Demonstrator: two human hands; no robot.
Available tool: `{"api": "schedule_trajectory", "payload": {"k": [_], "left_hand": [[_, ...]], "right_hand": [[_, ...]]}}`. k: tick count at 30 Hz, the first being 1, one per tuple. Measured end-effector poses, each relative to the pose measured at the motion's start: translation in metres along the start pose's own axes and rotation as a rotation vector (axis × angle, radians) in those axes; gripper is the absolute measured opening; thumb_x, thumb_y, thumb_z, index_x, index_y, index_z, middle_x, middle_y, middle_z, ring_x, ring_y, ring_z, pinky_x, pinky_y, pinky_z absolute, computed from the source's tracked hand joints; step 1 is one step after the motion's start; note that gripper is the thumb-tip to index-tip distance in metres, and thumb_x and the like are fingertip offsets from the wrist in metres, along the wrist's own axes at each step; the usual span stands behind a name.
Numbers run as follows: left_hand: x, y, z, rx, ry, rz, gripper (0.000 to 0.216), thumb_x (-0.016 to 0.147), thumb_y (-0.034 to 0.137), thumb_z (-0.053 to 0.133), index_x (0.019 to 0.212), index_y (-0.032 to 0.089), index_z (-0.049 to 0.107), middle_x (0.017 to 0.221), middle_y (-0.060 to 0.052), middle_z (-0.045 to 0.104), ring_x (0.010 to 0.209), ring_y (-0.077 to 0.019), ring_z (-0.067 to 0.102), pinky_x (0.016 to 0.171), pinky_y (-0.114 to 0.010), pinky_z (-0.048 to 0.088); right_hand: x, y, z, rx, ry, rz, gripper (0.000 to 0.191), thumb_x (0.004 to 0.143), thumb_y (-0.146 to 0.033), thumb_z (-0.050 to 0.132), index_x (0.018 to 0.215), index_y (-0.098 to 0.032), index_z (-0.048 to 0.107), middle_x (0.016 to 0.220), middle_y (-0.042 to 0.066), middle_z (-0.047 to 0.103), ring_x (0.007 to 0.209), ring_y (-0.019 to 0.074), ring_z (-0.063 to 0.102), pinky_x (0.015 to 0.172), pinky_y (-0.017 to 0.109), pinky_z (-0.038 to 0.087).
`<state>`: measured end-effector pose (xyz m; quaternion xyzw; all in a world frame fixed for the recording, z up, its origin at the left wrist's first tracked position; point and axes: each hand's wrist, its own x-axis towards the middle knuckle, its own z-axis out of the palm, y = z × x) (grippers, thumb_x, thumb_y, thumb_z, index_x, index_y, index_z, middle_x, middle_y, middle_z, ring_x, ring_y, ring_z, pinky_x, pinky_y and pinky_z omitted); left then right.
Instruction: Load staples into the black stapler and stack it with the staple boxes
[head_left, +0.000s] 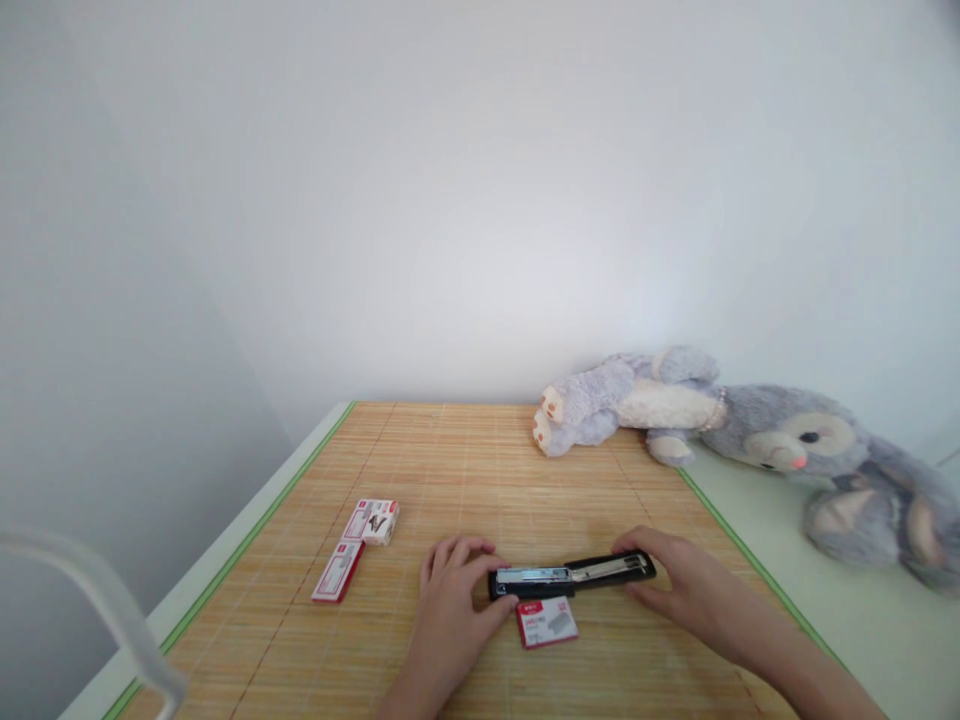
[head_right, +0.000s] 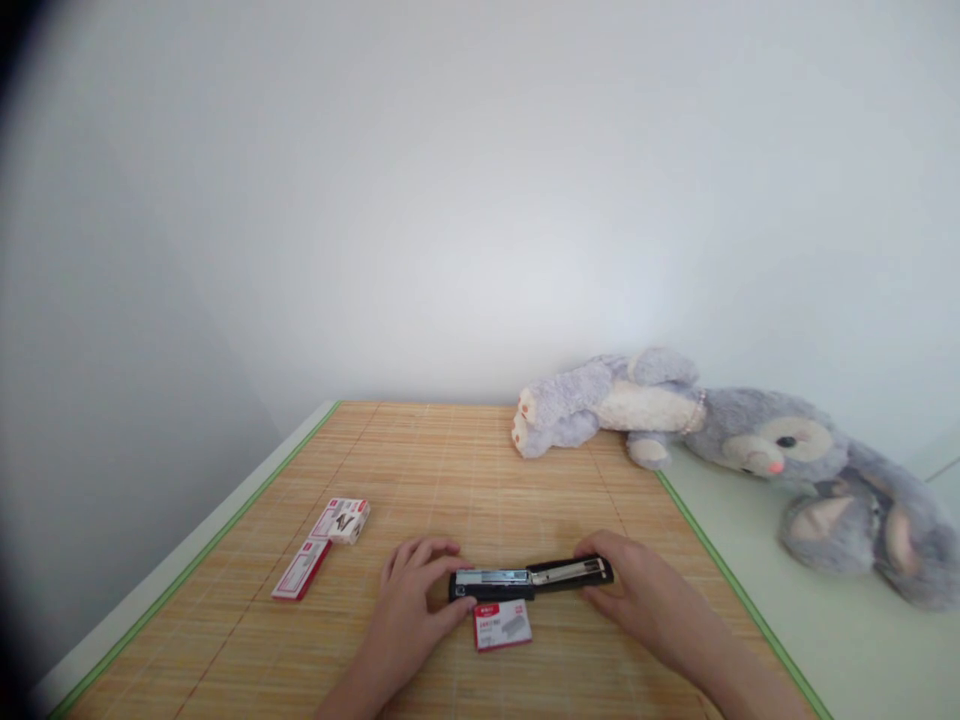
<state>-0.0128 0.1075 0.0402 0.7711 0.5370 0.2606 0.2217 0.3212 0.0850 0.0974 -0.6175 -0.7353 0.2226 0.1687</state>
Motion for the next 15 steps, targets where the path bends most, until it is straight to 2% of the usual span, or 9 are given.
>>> {"api": "schedule_trajectory", "payload": {"k": [4, 9, 12, 15], "left_hand": [[0.000, 0.000, 0.000, -0.003, -0.006, -0.002, 0.031, 0.077, 0.040, 0.082, 0.107, 0.043, 0.074, 0.126, 0.004, 0.065, 0.126, -0.0259, 0.050, 0.111, -0.047, 0.031], [0.000, 0.002, -0.002, -0.003, -0.009, 0.014, 0.031, 0.077, 0.040, 0.081, 0.107, 0.042, 0.074, 0.126, 0.004, 0.065, 0.124, -0.0261, 0.050, 0.110, -0.046, 0.032], [0.000, 0.002, -0.003, -0.004, -0.012, 0.020, 0.032, 0.078, 0.041, 0.081, 0.109, 0.042, 0.073, 0.126, 0.003, 0.065, 0.123, -0.0269, 0.050, 0.108, -0.046, 0.034], [0.001, 0.002, -0.003, -0.007, -0.013, 0.024, 0.030, 0.078, 0.041, 0.080, 0.107, 0.041, 0.074, 0.126, 0.002, 0.065, 0.123, -0.0277, 0.050, 0.108, -0.047, 0.034]], "right_hand": [[0.000, -0.003, -0.004, 0.182, 0.022, 0.004, 0.028, 0.082, -0.034, 0.072, 0.109, -0.028, 0.071, 0.109, 0.003, 0.073, 0.104, 0.0254, 0.065, 0.096, 0.038, 0.050], [0.017, -0.044, 0.007, 0.489, 0.003, -0.117, 0.021, 0.086, -0.034, 0.071, 0.104, -0.025, 0.069, 0.108, 0.002, 0.071, 0.108, 0.0219, 0.065, 0.102, 0.036, 0.048], [0.030, -0.072, 0.025, 0.489, 0.016, -0.166, 0.019, 0.081, -0.026, 0.074, 0.100, -0.025, 0.071, 0.108, 0.001, 0.072, 0.107, 0.0210, 0.064, 0.100, 0.034, 0.046], [0.041, -0.089, 0.049, 0.446, -0.012, -0.187, 0.021, 0.077, -0.016, 0.072, 0.096, -0.024, 0.073, 0.101, 0.000, 0.072, 0.100, 0.0194, 0.065, 0.091, 0.031, 0.047]]}}
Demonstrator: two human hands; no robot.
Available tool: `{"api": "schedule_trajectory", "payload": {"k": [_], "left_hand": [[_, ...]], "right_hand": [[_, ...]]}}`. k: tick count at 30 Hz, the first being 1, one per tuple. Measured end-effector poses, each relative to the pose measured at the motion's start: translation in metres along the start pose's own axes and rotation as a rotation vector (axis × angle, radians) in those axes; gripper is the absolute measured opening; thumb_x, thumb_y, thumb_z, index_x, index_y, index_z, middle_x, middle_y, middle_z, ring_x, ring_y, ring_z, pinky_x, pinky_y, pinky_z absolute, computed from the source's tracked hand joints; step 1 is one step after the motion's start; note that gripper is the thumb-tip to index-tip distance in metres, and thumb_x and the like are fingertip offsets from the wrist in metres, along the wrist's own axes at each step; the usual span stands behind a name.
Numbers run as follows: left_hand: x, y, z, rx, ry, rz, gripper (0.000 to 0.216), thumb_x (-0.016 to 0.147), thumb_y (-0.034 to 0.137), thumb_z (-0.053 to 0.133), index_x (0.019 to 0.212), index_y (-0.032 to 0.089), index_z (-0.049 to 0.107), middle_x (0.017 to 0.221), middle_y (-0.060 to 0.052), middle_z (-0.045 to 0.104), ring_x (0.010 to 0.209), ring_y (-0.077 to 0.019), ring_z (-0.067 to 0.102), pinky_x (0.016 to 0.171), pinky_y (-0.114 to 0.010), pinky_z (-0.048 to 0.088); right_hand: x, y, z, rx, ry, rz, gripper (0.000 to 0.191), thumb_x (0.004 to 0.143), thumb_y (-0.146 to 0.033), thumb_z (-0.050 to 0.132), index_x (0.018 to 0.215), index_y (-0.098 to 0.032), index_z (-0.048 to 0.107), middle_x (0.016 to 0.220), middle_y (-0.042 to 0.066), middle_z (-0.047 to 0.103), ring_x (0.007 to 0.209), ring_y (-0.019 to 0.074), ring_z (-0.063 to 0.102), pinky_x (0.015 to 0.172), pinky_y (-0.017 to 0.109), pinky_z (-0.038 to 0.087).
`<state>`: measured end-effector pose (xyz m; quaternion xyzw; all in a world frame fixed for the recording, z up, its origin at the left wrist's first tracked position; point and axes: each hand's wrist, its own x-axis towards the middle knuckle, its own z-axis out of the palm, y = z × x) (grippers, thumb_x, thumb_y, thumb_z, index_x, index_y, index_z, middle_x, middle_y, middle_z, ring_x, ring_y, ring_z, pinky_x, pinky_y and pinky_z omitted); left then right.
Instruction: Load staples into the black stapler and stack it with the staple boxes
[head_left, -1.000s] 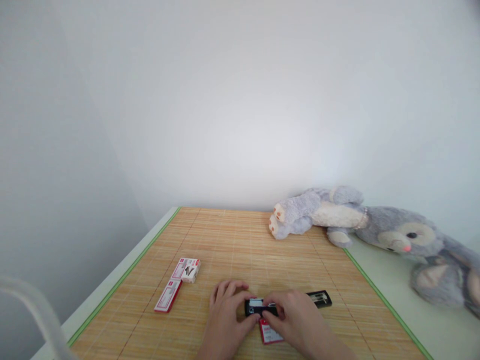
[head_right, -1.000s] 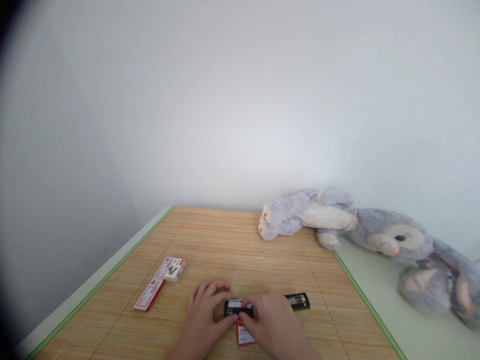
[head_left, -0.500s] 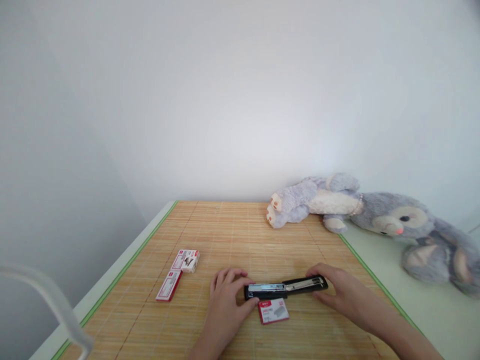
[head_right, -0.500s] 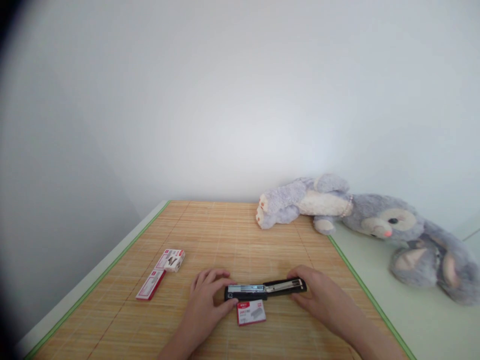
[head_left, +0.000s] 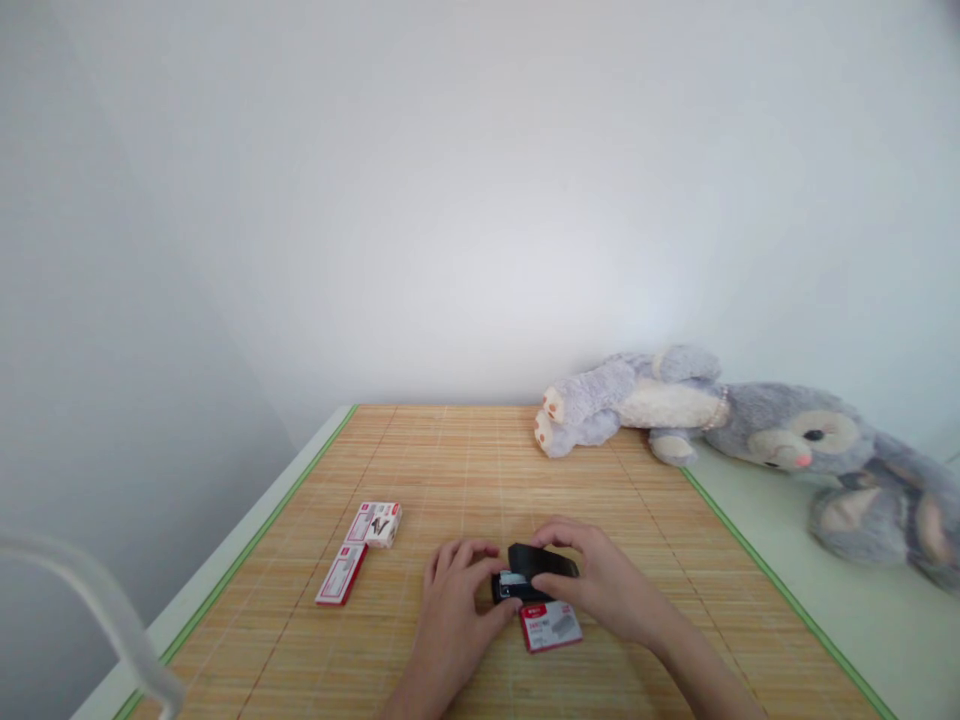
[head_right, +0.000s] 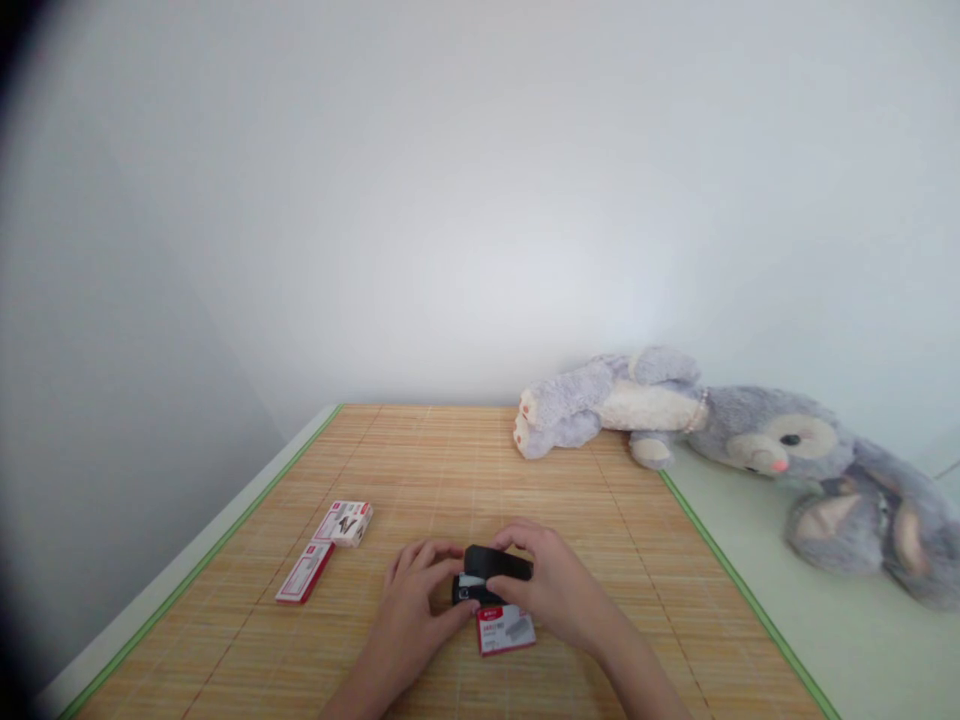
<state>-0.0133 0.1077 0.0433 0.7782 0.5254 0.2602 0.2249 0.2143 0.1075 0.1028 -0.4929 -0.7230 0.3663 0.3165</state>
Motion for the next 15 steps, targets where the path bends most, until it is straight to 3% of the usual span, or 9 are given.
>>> {"api": "schedule_trajectory", "payload": {"k": [4, 10, 13, 15], "left_hand": [[0.001, -0.002, 0.001, -0.009, 0.007, 0.001, 0.028, 0.078, 0.041, 0.080, 0.105, 0.038, 0.074, 0.125, 0.001, 0.065, 0.122, -0.0276, 0.050, 0.108, -0.046, 0.034], [-0.006, 0.000, 0.000, -0.011, 0.035, 0.004, 0.033, 0.082, 0.038, 0.074, 0.114, 0.032, 0.068, 0.127, -0.003, 0.063, 0.125, -0.0285, 0.049, 0.110, -0.047, 0.035], [-0.016, 0.005, 0.001, -0.006, 0.067, 0.012, 0.038, 0.084, 0.026, 0.061, 0.122, 0.027, 0.061, 0.133, -0.007, 0.058, 0.129, -0.0289, 0.046, 0.112, -0.047, 0.035], [-0.021, 0.011, 0.006, -0.006, -0.022, 0.091, 0.049, 0.077, 0.015, 0.057, 0.124, 0.028, 0.060, 0.134, -0.006, 0.057, 0.129, -0.0282, 0.046, 0.112, -0.045, 0.035]], "right_hand": [[0.007, 0.006, 0.021, -0.089, -0.033, 0.008, 0.026, 0.071, -0.011, 0.071, 0.094, -0.024, 0.073, 0.095, -0.001, 0.070, 0.093, 0.0185, 0.063, 0.082, 0.028, 0.045], [0.003, 0.009, 0.018, -0.154, -0.009, -0.014, 0.024, 0.073, -0.014, 0.072, 0.095, -0.024, 0.070, 0.098, -0.001, 0.067, 0.096, 0.0181, 0.061, 0.083, 0.028, 0.043], [0.000, 0.017, 0.012, -0.191, 0.070, 0.007, 0.013, 0.077, -0.021, 0.071, 0.089, -0.022, 0.068, 0.096, 0.001, 0.065, 0.093, 0.0187, 0.060, 0.081, 0.028, 0.043], [-0.002, 0.027, 0.008, -0.219, 0.133, 0.049, 0.010, 0.079, -0.027, 0.070, 0.085, -0.021, 0.066, 0.091, 0.001, 0.064, 0.087, 0.0189, 0.059, 0.077, 0.029, 0.043]]}}
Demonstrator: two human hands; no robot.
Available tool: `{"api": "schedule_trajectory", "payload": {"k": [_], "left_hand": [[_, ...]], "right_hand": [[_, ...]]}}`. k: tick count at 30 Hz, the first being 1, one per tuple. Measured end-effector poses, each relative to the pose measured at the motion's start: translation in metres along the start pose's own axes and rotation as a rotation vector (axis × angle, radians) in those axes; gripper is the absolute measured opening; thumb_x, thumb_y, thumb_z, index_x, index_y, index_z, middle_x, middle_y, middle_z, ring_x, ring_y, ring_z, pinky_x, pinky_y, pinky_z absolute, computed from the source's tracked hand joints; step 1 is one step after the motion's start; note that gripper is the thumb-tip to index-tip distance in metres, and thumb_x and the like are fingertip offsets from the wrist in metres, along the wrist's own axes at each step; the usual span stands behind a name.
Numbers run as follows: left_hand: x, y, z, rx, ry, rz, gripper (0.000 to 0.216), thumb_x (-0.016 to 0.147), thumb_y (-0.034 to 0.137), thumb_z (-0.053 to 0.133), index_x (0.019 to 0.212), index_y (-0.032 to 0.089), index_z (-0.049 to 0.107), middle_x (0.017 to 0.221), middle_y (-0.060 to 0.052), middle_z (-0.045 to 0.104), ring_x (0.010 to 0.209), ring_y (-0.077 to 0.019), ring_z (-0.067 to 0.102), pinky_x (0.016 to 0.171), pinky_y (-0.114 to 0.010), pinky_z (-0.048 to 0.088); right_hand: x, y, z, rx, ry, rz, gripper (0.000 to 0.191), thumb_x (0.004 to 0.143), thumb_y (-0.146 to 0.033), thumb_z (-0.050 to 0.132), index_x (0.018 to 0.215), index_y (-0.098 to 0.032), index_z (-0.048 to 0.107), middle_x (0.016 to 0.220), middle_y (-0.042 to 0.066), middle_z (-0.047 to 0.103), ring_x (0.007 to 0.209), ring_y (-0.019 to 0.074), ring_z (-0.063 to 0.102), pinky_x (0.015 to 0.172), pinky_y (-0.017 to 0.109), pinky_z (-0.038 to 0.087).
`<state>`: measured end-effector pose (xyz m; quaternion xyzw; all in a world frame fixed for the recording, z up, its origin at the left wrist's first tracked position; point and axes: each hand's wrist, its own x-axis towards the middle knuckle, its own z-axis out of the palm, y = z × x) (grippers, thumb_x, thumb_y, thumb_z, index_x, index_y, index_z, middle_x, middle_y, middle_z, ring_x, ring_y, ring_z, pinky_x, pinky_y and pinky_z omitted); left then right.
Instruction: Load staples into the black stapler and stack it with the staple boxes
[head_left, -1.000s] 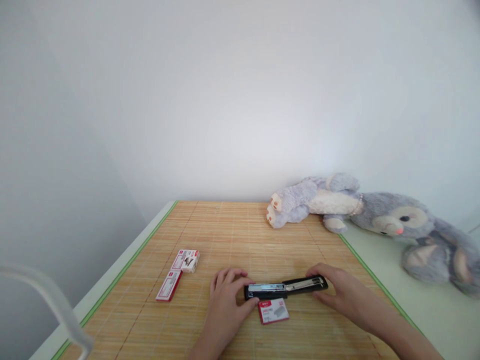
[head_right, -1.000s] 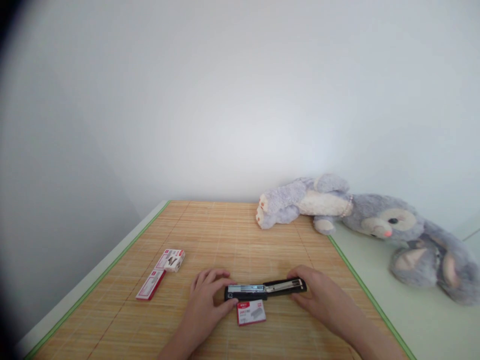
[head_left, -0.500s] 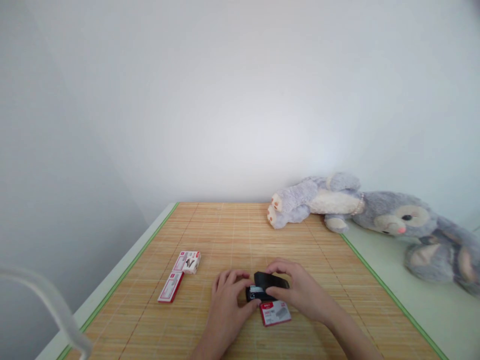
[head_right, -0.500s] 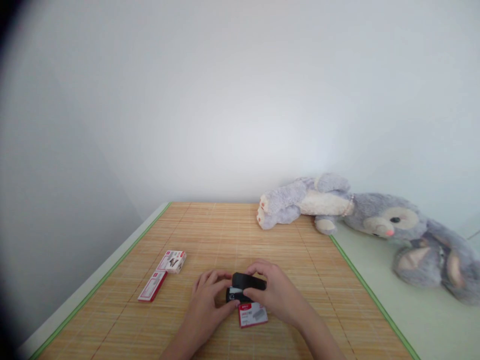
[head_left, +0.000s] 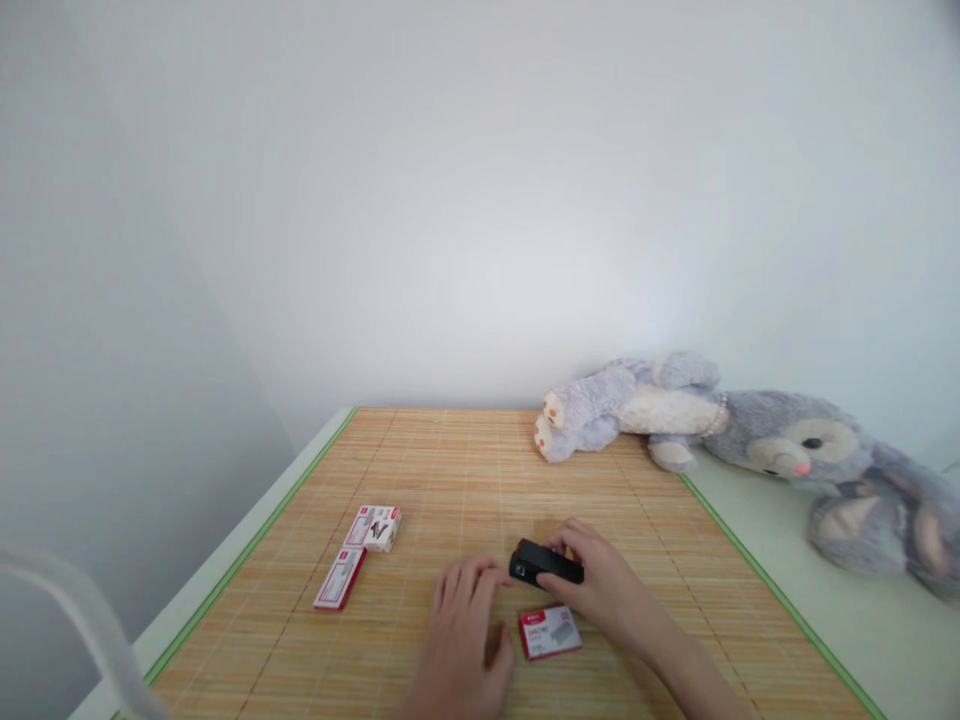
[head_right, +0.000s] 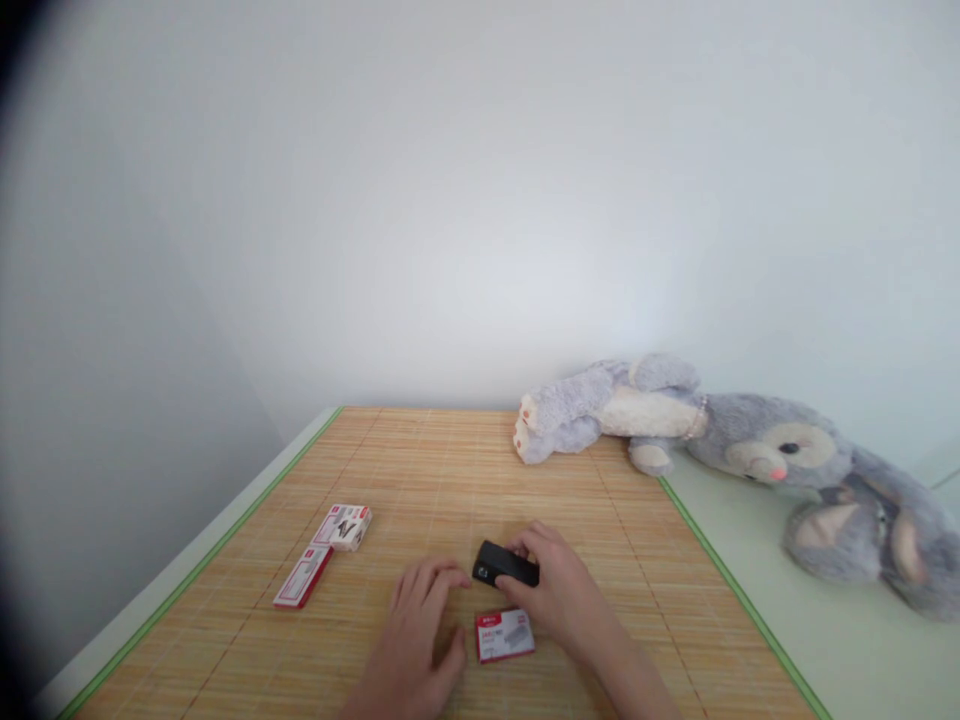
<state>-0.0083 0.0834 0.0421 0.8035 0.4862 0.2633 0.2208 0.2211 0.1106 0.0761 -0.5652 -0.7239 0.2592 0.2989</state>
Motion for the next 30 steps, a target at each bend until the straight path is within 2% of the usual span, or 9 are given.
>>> {"api": "schedule_trajectory", "payload": {"k": [2, 4, 7, 10, 13, 18, 21, 26, 30], "left_hand": [[0.000, 0.009, 0.012, -0.014, -0.154, 0.115, 0.065, 0.067, 0.010, 0.056, 0.129, 0.032, 0.059, 0.137, -0.003, 0.057, 0.127, -0.0281, 0.046, 0.112, -0.044, 0.035], [0.004, 0.018, 0.027, -0.028, -0.292, 0.198, 0.074, 0.065, 0.010, 0.057, 0.135, 0.036, 0.057, 0.143, 0.000, 0.055, 0.127, -0.0295, 0.046, 0.111, -0.045, 0.036], [0.011, 0.030, 0.044, -0.027, -0.390, 0.191, 0.074, 0.070, 0.013, 0.055, 0.139, 0.041, 0.055, 0.146, 0.001, 0.054, 0.124, -0.0312, 0.048, 0.105, -0.047, 0.039], [0.015, 0.034, 0.042, -0.026, -0.377, 0.122, 0.079, 0.068, 0.017, 0.059, 0.143, 0.041, 0.051, 0.140, -0.002, 0.056, 0.121, -0.0313, 0.050, 0.100, -0.046, 0.041], [0.014, 0.032, 0.026, -0.041, -0.369, 0.074, 0.083, 0.067, 0.025, 0.065, 0.148, 0.035, 0.047, 0.134, -0.007, 0.056, 0.121, -0.0319, 0.050, 0.103, -0.045, 0.041], [0.013, 0.029, 0.006, -0.049, -0.304, -0.036, 0.072, 0.064, 0.028, 0.069, 0.135, 0.028, 0.058, 0.129, -0.008, 0.059, 0.120, -0.0313, 0.052, 0.106, -0.043, 0.041], [0.013, 0.030, 0.007, -0.073, -0.275, -0.050, 0.075, 0.062, 0.027, 0.070, 0.136, 0.026, 0.056, 0.131, -0.009, 0.060, 0.121, -0.0317, 0.053, 0.107, -0.044, 0.042], [0.013, 0.028, 0.019, -0.112, -0.261, -0.044, 0.071, 0.070, 0.016, 0.054, 0.141, 0.027, 0.051, 0.120, -0.007, 0.068, 0.105, -0.0258, 0.063, 0.098, -0.040, 0.049], [0.012, 0.028, 0.022, -0.078, -0.305, -0.040, 0.078, 0.068, 0.018, 0.060, 0.145, 0.025, 0.049, 0.133, -0.010, 0.064, 0.117, -0.0298, 0.060, 0.106, -0.044, 0.046]], "right_hand": [[-0.001, 0.011, -0.002, -0.015, 0.042, 0.046, 0.013, 0.080, -0.032, 0.070, 0.085, -0.021, 0.067, 0.086, 0.001, 0.063, 0.081, 0.0186, 0.057, 0.072, 0.029, 0.041], [-0.003, 0.020, -0.003, -0.010, 0.061, 0.087, 0.017, 0.081, -0.036, 0.069, 0.086, -0.020, 0.068, 0.081, 0.000, 0.062, 0.076, 0.0179, 0.056, 0.069, 0.029, 0.040], [-0.006, 0.030, -0.005, 0.040, 0.035, 0.158, 0.024, 0.083, -0.043, 0.069, 0.086, -0.019, 0.070, 0.073, -0.001, 0.061, 0.069, 0.0161, 0.053, 0.064, 0.028, 0.036], [-0.012, 0.036, -0.007, 0.109, -0.014, 0.207, 0.036, 0.089, -0.054, 0.063, 0.093, -0.020, 0.073, 0.067, -0.003, 0.057, 0.064, 0.0149, 0.050, 0.060, 0.027, 0.034], [-0.018, 0.041, -0.007, 0.156, 0.004, 0.223, 0.044, 0.090, -0.060, 0.060, 0.100, -0.020, 0.073, 0.066, -0.004, 0.055, 0.063, 0.0149, 0.051, 0.059, 0.027, 0.035], [-0.027, 0.036, 0.004, 0.266, 0.059, 0.311, 0.049, 0.090, -0.065, 0.057, 0.101, -0.019, 0.069, 0.065, -0.004, 0.053, 0.054, 0.0134, 0.050, 0.048, 0.025, 0.033], [-0.029, 0.030, 0.014, 0.276, 0.113, 0.347, 0.048, 0.090, -0.066, 0.056, 0.097, -0.020, 0.066, 0.061, -0.005, 0.051, 0.050, 0.0131, 0.048, 0.045, 0.025, 0.030], [-0.030, 0.032, 0.022, 0.296, 0.172, 0.326, 0.046, 0.090, -0.065, 0.058, 0.092, -0.020, 0.066, 0.062, -0.004, 0.052, 0.057, 0.0150, 0.052, 0.053, 0.027, 0.036], [-0.029, 0.041, 0.026, 0.284, 0.193, 0.313, 0.048, 0.089, -0.066, 0.060, 0.093, -0.019, 0.068, 0.062, -0.004, 0.053, 0.061, 0.0156, 0.052, 0.057, 0.027, 0.037]]}}
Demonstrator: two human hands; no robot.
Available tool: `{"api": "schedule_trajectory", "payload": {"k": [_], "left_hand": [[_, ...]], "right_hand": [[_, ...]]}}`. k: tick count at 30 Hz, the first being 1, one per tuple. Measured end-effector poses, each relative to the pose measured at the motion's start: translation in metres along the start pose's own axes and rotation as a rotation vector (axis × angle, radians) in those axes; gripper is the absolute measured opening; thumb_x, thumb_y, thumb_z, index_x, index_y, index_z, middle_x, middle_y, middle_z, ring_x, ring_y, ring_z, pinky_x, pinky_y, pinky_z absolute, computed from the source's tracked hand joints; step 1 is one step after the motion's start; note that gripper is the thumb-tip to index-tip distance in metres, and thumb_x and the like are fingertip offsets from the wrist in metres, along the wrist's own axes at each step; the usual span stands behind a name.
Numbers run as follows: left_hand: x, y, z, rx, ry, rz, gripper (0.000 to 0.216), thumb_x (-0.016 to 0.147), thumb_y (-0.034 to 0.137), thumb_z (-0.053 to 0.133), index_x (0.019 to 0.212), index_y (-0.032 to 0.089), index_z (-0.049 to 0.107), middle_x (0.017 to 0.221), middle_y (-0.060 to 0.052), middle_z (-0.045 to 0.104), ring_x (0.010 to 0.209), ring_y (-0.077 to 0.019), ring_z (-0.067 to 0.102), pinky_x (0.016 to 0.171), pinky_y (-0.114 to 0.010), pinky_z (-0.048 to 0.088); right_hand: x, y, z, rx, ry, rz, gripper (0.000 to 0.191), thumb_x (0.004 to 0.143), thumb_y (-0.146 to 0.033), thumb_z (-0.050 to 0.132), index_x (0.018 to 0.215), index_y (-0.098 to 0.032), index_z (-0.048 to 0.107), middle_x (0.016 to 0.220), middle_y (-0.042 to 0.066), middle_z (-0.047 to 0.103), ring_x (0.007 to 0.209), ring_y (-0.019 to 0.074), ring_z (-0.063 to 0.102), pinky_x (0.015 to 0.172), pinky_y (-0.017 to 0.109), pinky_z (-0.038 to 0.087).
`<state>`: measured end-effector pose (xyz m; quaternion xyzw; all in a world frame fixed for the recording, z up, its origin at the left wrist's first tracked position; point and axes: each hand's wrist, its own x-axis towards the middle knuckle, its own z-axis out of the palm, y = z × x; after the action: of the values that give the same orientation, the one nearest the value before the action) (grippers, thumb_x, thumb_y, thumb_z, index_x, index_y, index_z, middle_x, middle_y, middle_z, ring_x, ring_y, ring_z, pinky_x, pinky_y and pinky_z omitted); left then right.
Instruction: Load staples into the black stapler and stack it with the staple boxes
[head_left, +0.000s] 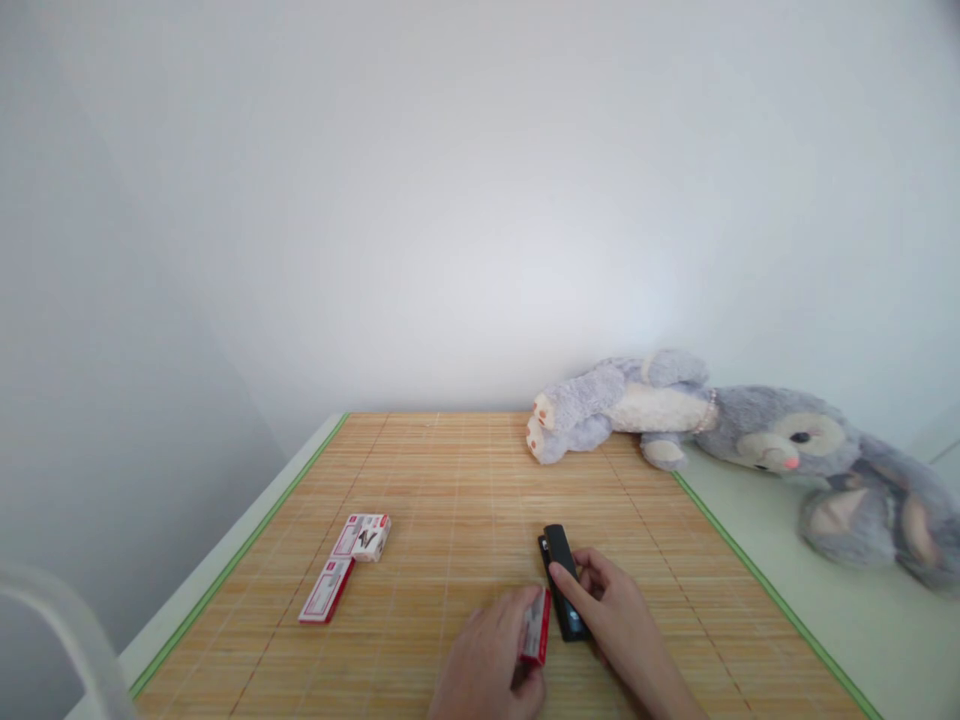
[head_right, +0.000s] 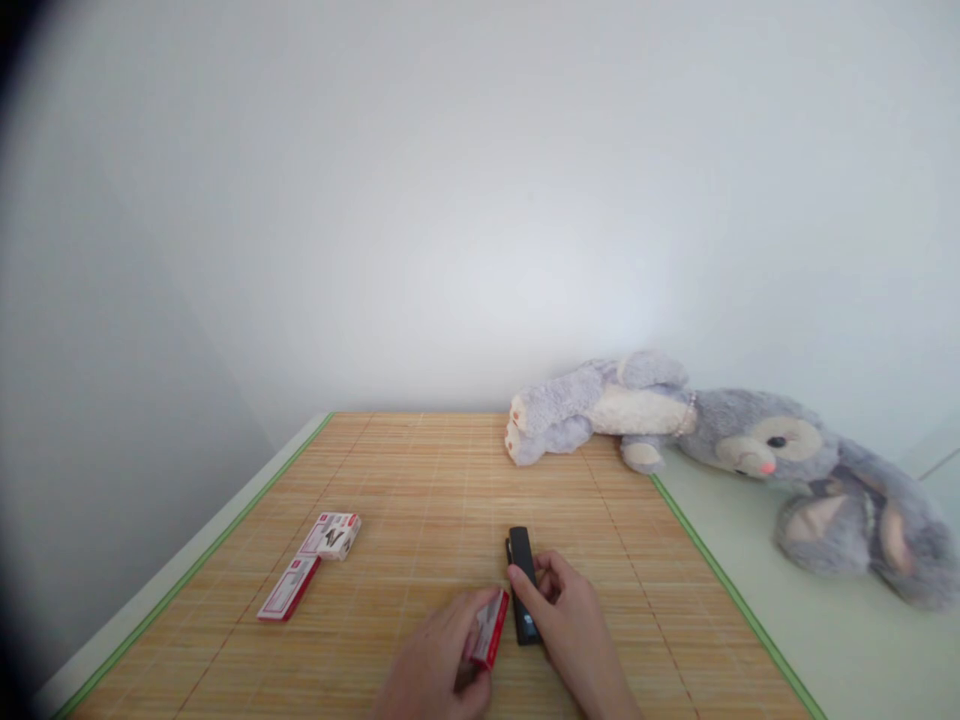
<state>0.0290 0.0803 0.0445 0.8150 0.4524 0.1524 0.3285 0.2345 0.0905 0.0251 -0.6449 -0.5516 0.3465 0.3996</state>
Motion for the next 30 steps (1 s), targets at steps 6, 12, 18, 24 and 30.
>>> {"api": "schedule_trajectory", "payload": {"k": [6, 12, 18, 24, 30], "left_hand": [[-0.001, 0.001, -0.016, -0.070, 0.044, 0.045, 0.089, 0.063, 0.026, 0.081, 0.146, 0.032, 0.051, 0.143, -0.005, 0.057, 0.131, -0.0294, 0.049, 0.113, -0.041, 0.040], [0.014, -0.002, -0.022, -0.075, 0.138, 0.060, 0.076, 0.060, 0.036, 0.092, 0.129, 0.035, 0.062, 0.129, 0.000, 0.065, 0.119, -0.0274, 0.054, 0.102, -0.040, 0.043], [0.027, -0.004, -0.011, -0.061, 0.153, 0.083, 0.089, 0.054, 0.044, 0.096, 0.134, 0.033, 0.059, 0.130, -0.002, 0.065, 0.118, -0.0290, 0.054, 0.101, -0.042, 0.044], [-0.017, -0.049, -0.035, 0.134, 0.411, -0.031, 0.063, 0.087, 0.054, 0.068, 0.144, 0.034, 0.050, 0.147, -0.004, 0.053, 0.136, -0.0290, 0.046, 0.114, -0.048, 0.037], [-0.087, -0.142, -0.101, 0.443, 0.821, -0.530, 0.056, 0.087, 0.055, 0.055, 0.133, 0.022, 0.058, 0.124, -0.011, 0.064, 0.115, -0.0376, 0.058, 0.102, -0.057, 0.044]], "right_hand": [[0.000, 0.000, 0.000, -0.024, 0.014, 0.008, 0.050, 0.088, -0.067, 0.061, 0.093, -0.018, 0.070, 0.060, -0.004, 0.052, 0.059, 0.0150, 0.050, 0.056, 0.027, 0.034], [-0.003, -0.003, -0.001, -0.004, 0.000, 0.012, 0.050, 0.088, -0.066, 0.061, 0.096, -0.018, 0.071, 0.062, -0.003, 0.055, 0.060, 0.0163, 0.053, 0.057, 0.028, 0.037], [-0.006, 0.002, 0.000, 0.040, -0.030, -0.020, 0.050, 0.092, -0.065, 0.056, 0.106, -0.019, 0.071, 0.067, -0.001, 0.060, 0.065, 0.0187, 0.057, 0.061, 0.029, 0.041], [-0.007, 0.006, -0.003, 0.080, 0.006, 0.003, 0.056, 0.092, -0.068, 0.053, 0.116, -0.020, 0.067, 0.070, 0.001, 0.062, 0.070, 0.0216, 0.062, 0.065, 0.032, 0.047], [-0.007, 0.008, -0.001, 0.090, -0.009, 0.021, 0.056, 0.092, -0.067, 0.053, 0.120, -0.020, 0.064, 0.077, 0.003, 0.068, 0.076, 0.0234, 0.065, 0.067, 0.033, 0.048]]}}
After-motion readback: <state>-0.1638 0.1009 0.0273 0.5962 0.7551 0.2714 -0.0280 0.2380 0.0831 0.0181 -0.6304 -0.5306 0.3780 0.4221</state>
